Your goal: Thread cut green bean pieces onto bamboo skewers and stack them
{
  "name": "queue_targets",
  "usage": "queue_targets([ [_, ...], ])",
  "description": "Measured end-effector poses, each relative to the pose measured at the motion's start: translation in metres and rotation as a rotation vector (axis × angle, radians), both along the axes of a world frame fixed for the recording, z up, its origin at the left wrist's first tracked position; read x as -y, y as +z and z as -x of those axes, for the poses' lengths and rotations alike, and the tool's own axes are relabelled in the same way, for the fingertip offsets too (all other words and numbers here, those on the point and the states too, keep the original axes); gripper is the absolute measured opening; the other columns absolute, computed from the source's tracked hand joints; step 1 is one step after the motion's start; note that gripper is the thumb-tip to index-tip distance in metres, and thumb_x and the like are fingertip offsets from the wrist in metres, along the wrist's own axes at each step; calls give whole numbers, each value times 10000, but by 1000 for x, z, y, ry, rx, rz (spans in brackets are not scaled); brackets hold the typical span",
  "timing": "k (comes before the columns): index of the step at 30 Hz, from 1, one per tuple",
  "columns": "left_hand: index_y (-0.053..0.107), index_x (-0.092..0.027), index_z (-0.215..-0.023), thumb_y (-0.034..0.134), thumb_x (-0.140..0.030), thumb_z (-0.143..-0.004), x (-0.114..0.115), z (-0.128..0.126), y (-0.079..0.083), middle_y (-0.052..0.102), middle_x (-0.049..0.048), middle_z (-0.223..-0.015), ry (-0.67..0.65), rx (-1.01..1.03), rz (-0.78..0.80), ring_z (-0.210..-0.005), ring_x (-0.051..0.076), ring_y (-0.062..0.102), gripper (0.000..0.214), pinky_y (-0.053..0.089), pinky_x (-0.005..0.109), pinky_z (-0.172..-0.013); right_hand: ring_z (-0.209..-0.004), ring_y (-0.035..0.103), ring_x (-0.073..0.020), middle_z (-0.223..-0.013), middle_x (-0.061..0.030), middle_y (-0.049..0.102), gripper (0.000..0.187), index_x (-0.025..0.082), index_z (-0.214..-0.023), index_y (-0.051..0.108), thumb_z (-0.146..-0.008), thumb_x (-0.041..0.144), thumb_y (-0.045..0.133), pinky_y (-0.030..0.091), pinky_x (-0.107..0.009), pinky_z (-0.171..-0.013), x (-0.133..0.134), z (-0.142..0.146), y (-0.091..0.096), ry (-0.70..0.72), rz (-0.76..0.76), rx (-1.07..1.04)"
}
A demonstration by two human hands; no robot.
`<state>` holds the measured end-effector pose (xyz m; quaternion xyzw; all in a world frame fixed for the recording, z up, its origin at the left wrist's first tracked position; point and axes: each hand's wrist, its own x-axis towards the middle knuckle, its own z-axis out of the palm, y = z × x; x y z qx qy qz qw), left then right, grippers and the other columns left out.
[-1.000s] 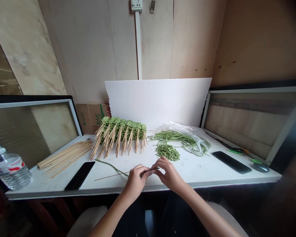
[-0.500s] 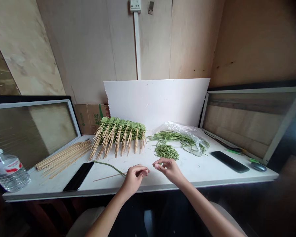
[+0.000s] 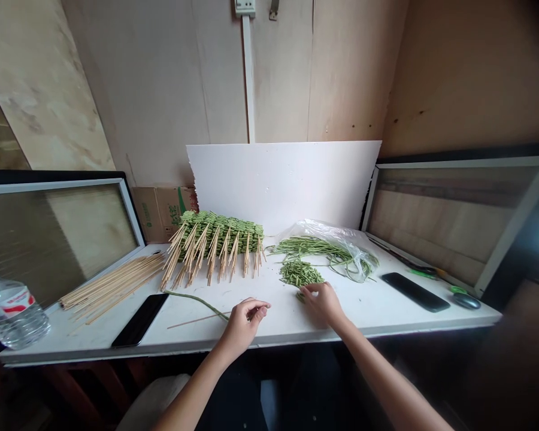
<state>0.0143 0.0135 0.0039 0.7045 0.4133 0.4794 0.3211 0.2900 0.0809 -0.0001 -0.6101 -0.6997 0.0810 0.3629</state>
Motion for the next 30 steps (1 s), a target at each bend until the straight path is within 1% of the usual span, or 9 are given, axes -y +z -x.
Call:
queue_targets([
  [3, 793, -181, -1059, 600, -452, -983, -1, 1, 1, 742, 113, -1002, 3, -7, -1, -865, 205, 665, 341, 531, 310, -786, -993, 676, -338, -923, -120, 802, 343, 207, -869, 822, -963, 414, 564, 485, -387, -821, 0, -5, 5, 23, 6, 64],
  [9, 791, -181, -1059, 594, -454, -985, -1, 1, 2, 741, 110, -1011, 1, -7, 6, -875, 203, 669, 344, 529, 299, -783, -916, 695, -292, -872, -84, 797, 160, 230, -893, 824, -853, 237, 669, 477, -328, -719, -2, -10, 3, 67, 100, 113],
  [15, 791, -185, -1070, 590, -427, -986, 0, 0, 1, 737, 106, -1019, 2, -28, -1, -877, 201, 674, 325, 538, 302, -779, -849, 720, -266, -920, -81, 802, 174, 216, -901, 814, -859, 244, 648, 511, -338, -753, -4, -1, -2, 151, 75, -34],
  [20, 757, -193, -1221, 549, -335, -994, 1, 0, 3, 710, 113, -1057, -22, -66, -21, -972, 214, 685, 339, 564, 337, -854, -862, 726, -282, -934, -99, 801, 247, 203, -959, 807, -915, 324, 596, 538, -390, -811, 4, 3, 15, 175, 10, -97],
  [22, 733, -179, -1268, 553, -313, -983, 1, -1, 2, 709, 117, -1064, -45, -49, -21, -955, 210, 694, 363, 581, 348, -853, -853, 727, -277, -945, -109, 798, 326, 194, -962, 803, -953, 432, 580, 544, -380, -786, 13, 9, 26, 254, 28, -160],
  [24, 689, -163, -1332, 586, -299, -958, 1, -4, -1, 724, 112, -1046, -38, -14, -1, -856, 193, 706, 411, 599, 362, -825, -865, 726, -264, -1003, -112, 794, 411, 190, -962, 801, -964, 534, 576, 536, -344, -743, 24, 20, 36, 402, 80, -212],
  [26, 626, -156, -1404, 620, -287, -935, 1, -6, -4, 746, 93, -998, -25, 22, 31, -782, 183, 713, 487, 608, 380, -819, -901, 718, -250, -1072, -99, 785, 411, 208, -1008, 801, -929, 577, 639, 518, -313, -728, 37, 35, 42, 559, 123, -213],
  [28, 585, -159, -1441, 637, -281, -927, 1, -8, -6, 760, 70, -938, -25, 42, 49, -788, 190, 726, 531, 609, 388, -841, -889, 699, -231, -988, -75, 785, 374, 232, -1038, 801, -897, 565, 704, 500, -305, -752, 49, 49, 43, 649, 102, -179],
  [30, 590, -158, -1432, 645, -285, -925, 1, -8, -6, 763, 56, -895, -26, 45, 49, -790, 193, 731, 526, 610, 382, -839, -861, 671, -221, -891, -65, 770, 322, 243, -993, 811, -920, 533, 694, 486, -315, -771, 57, 60, 43, 661, 42, -144],
])
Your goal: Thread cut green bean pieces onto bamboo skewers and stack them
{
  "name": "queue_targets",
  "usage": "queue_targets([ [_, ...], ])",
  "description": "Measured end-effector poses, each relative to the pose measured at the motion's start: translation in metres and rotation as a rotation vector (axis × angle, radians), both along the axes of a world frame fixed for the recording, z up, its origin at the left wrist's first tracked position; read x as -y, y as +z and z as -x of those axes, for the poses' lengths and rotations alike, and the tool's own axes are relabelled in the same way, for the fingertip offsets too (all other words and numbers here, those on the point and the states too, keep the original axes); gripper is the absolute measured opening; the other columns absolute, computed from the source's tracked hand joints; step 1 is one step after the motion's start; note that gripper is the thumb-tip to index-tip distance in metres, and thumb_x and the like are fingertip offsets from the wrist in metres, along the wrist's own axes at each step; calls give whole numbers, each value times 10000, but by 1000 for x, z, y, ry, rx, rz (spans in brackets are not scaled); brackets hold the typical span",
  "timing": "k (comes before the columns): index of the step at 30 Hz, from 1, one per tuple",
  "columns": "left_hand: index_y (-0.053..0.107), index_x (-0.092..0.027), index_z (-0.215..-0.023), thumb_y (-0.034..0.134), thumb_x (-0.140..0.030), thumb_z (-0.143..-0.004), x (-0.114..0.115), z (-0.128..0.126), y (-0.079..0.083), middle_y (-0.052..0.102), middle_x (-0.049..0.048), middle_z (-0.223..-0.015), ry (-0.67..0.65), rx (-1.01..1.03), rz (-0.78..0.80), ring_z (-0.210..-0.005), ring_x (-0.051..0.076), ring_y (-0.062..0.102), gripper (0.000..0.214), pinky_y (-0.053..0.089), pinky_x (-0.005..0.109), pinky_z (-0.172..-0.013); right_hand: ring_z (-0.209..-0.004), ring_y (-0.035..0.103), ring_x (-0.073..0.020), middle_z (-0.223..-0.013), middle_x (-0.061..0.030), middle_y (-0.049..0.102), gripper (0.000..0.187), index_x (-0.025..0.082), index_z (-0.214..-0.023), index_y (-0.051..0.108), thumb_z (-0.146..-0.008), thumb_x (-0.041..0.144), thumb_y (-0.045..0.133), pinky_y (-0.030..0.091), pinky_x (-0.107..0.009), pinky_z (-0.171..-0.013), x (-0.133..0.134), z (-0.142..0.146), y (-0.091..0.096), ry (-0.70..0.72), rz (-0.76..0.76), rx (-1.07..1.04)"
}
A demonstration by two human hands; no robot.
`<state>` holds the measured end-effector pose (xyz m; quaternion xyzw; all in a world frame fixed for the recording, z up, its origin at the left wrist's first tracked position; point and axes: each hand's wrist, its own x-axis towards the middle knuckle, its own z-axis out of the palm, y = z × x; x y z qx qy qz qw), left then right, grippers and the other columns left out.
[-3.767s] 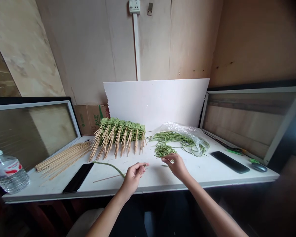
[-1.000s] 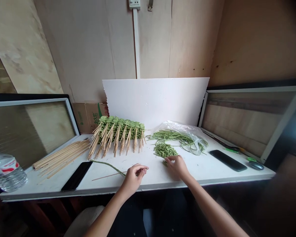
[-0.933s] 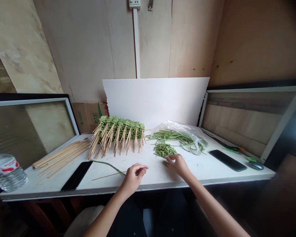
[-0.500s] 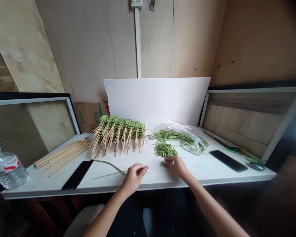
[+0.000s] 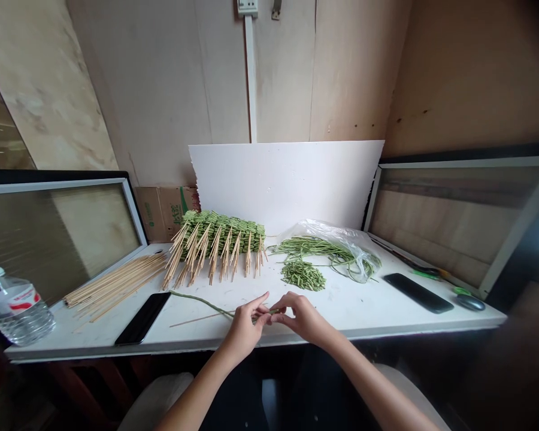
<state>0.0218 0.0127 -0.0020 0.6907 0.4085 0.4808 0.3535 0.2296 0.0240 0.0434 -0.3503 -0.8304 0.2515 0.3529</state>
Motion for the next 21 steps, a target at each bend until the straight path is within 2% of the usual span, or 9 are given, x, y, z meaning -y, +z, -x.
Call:
queue_targets([
  [3, 680, -152, -1311, 672, -295, -911, 0, 3, 4, 770, 62, -881, 38, -33, -12, -767, 200, 731, 424, 608, 372, -815, -843, 634, -220, -870, -69, 761, 287, 250, -969, 812, -973, 478, 638, 473, -324, -744, 5, 5, 3, -31, -66, -7],
  [7, 796, -172, -988, 682, -311, -917, 2, 6, 12, 778, 82, -867, 87, -111, -70, -764, 218, 725, 193, 587, 348, -759, -883, 625, -232, -915, -73, 754, 267, 266, -1034, 795, -988, 455, 612, 463, -320, -683, 8, 1, 9, -36, -78, -13],
  [10, 809, -199, -922, 700, -267, -906, 5, 5, 16, 780, 81, -891, 109, -152, -156, -832, 231, 723, 129, 567, 339, -779, -894, 619, -240, -902, -70, 744, 255, 262, -1038, 787, -950, 473, 673, 466, -330, -700, 8, 3, 6, -15, -80, -16],
  [16, 806, -208, -910, 672, -190, -910, 10, 1, 19, 758, 66, -861, 99, -174, -251, -803, 208, 700, 135, 537, 306, -753, -896, 559, -232, -844, -44, 728, 133, 255, -918, 761, -959, 357, 686, 451, -343, -782, 6, 12, -7, -47, -152, -107],
  [21, 787, -193, -790, 549, -55, -877, 11, -1, 17, 730, 64, -810, 28, -197, -309, -756, 180, 669, 289, 521, 283, -716, -880, 575, -227, -804, -47, 712, 175, 238, -808, 755, -931, 353, 710, 433, -319, -730, 6, 10, -9, -35, -30, -211],
])
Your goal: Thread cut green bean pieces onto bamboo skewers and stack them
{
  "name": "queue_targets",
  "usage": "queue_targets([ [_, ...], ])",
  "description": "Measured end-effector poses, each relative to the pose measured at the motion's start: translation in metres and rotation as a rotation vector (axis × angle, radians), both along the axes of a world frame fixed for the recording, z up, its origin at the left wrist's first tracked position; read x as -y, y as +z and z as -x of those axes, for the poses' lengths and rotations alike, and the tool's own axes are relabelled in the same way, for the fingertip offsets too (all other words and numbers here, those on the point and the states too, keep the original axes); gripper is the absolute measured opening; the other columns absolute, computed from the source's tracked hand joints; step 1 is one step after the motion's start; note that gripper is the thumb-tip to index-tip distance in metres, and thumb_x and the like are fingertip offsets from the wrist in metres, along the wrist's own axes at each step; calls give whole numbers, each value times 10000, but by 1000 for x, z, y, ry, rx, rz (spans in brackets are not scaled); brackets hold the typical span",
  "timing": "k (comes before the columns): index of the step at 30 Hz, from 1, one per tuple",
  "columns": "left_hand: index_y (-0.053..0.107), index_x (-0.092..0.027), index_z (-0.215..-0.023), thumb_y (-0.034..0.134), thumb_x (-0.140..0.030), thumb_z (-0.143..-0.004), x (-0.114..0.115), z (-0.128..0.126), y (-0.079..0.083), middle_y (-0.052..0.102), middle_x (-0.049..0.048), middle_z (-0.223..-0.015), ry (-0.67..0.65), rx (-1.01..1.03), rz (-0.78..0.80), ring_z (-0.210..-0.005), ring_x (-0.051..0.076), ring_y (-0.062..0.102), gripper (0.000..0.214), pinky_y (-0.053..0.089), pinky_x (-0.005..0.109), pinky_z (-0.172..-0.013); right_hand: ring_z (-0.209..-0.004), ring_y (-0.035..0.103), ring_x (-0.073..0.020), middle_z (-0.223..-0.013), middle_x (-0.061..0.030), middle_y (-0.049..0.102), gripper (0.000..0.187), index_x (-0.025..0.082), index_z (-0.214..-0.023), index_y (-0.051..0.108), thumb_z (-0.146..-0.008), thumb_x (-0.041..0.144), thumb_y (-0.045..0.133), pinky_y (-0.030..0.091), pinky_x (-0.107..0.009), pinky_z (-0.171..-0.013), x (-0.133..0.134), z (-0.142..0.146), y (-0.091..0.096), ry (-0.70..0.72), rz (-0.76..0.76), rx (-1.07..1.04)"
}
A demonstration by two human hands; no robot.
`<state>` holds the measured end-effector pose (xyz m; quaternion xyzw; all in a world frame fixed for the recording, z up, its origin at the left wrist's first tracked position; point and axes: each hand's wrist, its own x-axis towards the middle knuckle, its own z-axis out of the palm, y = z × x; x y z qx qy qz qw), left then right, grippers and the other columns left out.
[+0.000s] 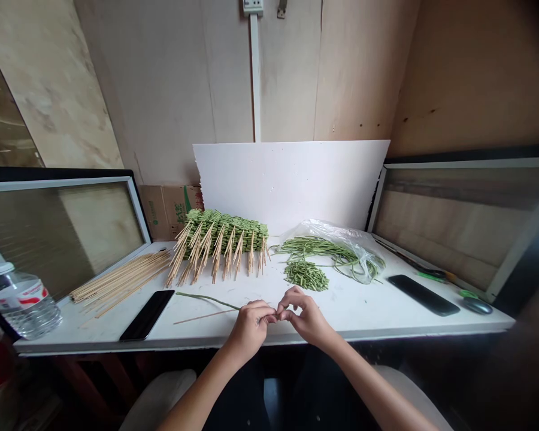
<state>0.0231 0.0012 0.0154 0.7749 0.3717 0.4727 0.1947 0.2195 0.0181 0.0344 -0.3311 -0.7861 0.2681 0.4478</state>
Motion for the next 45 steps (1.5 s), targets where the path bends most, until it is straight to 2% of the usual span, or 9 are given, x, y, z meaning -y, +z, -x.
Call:
queue_targets([
  [6, 785, -184, -794, 534, -117, -911, -3, 8, 1, 715, 58, -753, -57, 53, 106, -717, 181, 669, 285, 529, 288, -697, -789, 611, -218, -772, -61, 716, 339, 218, -800, 769, -885, 543, 725, 469, -322, -720, -7, -7, 4, 95, 113, -76],
  [12, 798, -180, -1024, 503, -382, -1029, -9, 15, 0, 695, 80, -828, 22, 44, 102, -717, 177, 635, 358, 526, 310, -732, -874, 628, -292, -892, -108, 759, 357, 210, -1010, 807, -995, 429, 525, 481, -425, -835, -43, -46, -13, -475, -87, 195],
  [18, 734, -220, -1219, 434, -360, -1057, -8, 12, -3, 683, 105, -1054, -10, -3, 104, -934, 207, 666, 368, 540, 344, -870, -1031, 639, -329, -927, -91, 791, 218, 228, -921, 818, -924, 304, 613, 490, -391, -837, -61, -70, -41, -652, -28, 427],
  [22, 766, -220, -1143, 489, -311, -1038, -9, 12, -4, 668, 97, -1020, -5, -6, 81, -943, 209, 663, 310, 540, 343, -871, -1002, 633, -341, -920, -102, 776, 268, 228, -810, 806, -936, 379, 626, 474, -419, -857, -60, -68, -40, -644, -9, 477],
  [26, 746, -201, -1126, 614, -234, -964, -12, 10, -7, 708, 79, -969, 54, 45, 78, -860, 199, 677, 211, 562, 340, -820, -947, 649, -331, -914, -126, 768, 409, 190, -804, 788, -973, 484, 560, 486, -437, -861, -50, -58, -21, -577, -13, 371],
  [29, 702, -212, -1199, 656, -165, -924, -9, 5, -7, 725, 54, -945, 75, 73, 47, -859, 192, 694, 283, 577, 339, -843, -837, 682, -266, -950, -108, 783, 500, 182, -898, 797, -985, 583, 511, 517, -356, -731, -31, -42, 3, -219, 120, 235],
  [32, 670, -239, -1255, 658, -115, -916, -2, 0, -4, 736, 43, -972, 49, 50, 2, -907, 191, 704, 361, 573, 334, -883, -815, 696, -222, -1009, -72, 795, 428, 220, -1029, 807, -930, 594, 626, 493, -283, -648, -9, -24, 20, 76, 198, 178],
  [37, 666, -259, -1271, 635, -108, -936, 5, -3, 3, 742, 60, -1097, 0, -26, 29, -998, 210, 705, 369, 557, 335, -911, -690, 646, -166, -861, -36, 787, 296, 234, -917, 822, -929, 489, 671, 438, -253, -591, 4, -12, 25, 19, 174, 135],
  [45, 794, -229, -1013, 644, -162, -950, -1, 3, 2, 760, 64, -944, 84, -76, 2, -884, 221, 710, 176, 543, 329, -811, -799, 672, -202, -884, -44, 763, 219, 260, -942, 807, -899, 458, 727, 466, -283, -643, 3, -16, 23, -44, 79, 177],
])
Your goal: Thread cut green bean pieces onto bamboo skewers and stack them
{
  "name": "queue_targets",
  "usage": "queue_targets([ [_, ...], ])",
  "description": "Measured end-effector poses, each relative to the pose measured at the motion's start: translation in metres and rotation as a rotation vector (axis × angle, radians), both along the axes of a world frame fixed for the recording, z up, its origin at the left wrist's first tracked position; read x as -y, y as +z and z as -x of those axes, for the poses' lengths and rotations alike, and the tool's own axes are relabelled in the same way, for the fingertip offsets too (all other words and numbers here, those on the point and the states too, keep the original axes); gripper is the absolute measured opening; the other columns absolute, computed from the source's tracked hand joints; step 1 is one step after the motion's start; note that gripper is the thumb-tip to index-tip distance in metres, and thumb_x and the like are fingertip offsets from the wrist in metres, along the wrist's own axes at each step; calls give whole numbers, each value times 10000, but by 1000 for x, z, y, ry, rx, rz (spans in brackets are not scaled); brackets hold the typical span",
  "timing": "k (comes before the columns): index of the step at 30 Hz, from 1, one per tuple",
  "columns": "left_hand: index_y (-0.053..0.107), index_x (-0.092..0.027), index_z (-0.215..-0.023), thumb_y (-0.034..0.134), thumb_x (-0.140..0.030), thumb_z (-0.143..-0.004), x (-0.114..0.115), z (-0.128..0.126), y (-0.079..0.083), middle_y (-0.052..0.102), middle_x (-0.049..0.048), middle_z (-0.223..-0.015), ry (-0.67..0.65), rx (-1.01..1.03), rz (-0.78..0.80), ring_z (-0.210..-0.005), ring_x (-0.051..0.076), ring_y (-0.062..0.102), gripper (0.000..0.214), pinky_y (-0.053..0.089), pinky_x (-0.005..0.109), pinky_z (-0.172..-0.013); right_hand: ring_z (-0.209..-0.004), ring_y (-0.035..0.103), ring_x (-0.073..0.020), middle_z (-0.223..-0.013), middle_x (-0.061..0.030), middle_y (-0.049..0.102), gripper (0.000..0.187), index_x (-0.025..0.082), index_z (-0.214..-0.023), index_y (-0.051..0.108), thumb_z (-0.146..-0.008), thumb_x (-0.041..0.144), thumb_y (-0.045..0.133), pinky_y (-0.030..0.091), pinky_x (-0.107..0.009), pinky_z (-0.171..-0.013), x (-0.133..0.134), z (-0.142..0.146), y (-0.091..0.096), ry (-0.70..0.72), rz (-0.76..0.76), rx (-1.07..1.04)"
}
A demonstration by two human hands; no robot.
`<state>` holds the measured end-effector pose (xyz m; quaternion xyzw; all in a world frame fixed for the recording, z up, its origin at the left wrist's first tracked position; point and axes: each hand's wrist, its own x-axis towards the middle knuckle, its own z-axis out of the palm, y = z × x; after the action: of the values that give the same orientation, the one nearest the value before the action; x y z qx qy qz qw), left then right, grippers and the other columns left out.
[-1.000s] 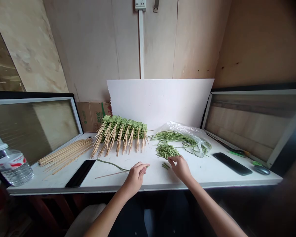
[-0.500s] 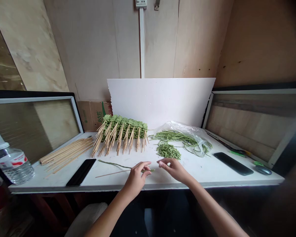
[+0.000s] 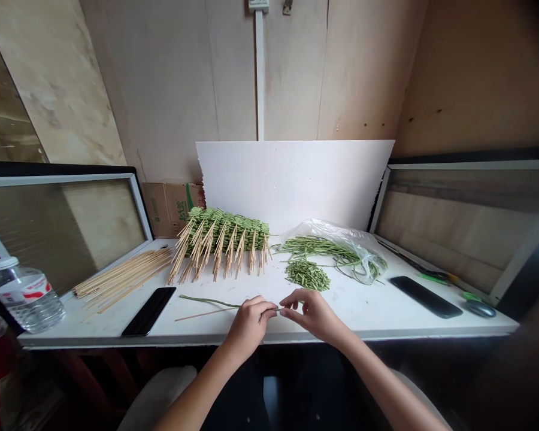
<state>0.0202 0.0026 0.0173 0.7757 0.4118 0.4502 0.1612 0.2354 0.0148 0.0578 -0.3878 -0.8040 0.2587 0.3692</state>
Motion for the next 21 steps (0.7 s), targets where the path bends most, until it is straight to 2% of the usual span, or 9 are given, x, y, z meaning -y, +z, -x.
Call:
queue_targets([
  [6, 794, -219, -990, 666, -171, -937, 1, -2, 0, 756, 69, -925, 30, 66, -66, -865, 216, 705, 146, 554, 325, -812, -815, 613, -220, -826, -53, 710, 228, 260, -900, 787, -936, 467, 697, 479, -339, -734, 8, 10, -2, -36, -177, 63],
  [11, 804, -198, -927, 609, -72, -908, -1, 1, -1, 754, 67, -857, -53, 94, -87, -800, 200, 701, 233, 565, 298, -748, -887, 570, -238, -843, -63, 692, 147, 240, -919, 750, -975, 346, 663, 484, -348, -760, 7, 14, -7, 26, -264, 42],
  [16, 800, -184, -816, 552, 42, -801, 1, -1, 2, 743, 42, -751, -64, 168, -37, -671, 164, 688, 336, 546, 260, -661, -884, 564, -229, -824, -46, 697, 161, 241, -848, 728, -981, 286, 648, 472, -362, -817, 5, 16, -14, 71, -220, -67],
  [21, 791, -173, -758, 512, 38, -780, 1, -1, 4, 734, 38, -704, -62, 244, 49, -636, 152, 674, 351, 543, 254, -648, -793, 591, -215, -773, -49, 688, 283, 220, -784, 705, -964, 431, 649, 479, -342, -747, 3, 18, -15, 49, -111, -267],
])
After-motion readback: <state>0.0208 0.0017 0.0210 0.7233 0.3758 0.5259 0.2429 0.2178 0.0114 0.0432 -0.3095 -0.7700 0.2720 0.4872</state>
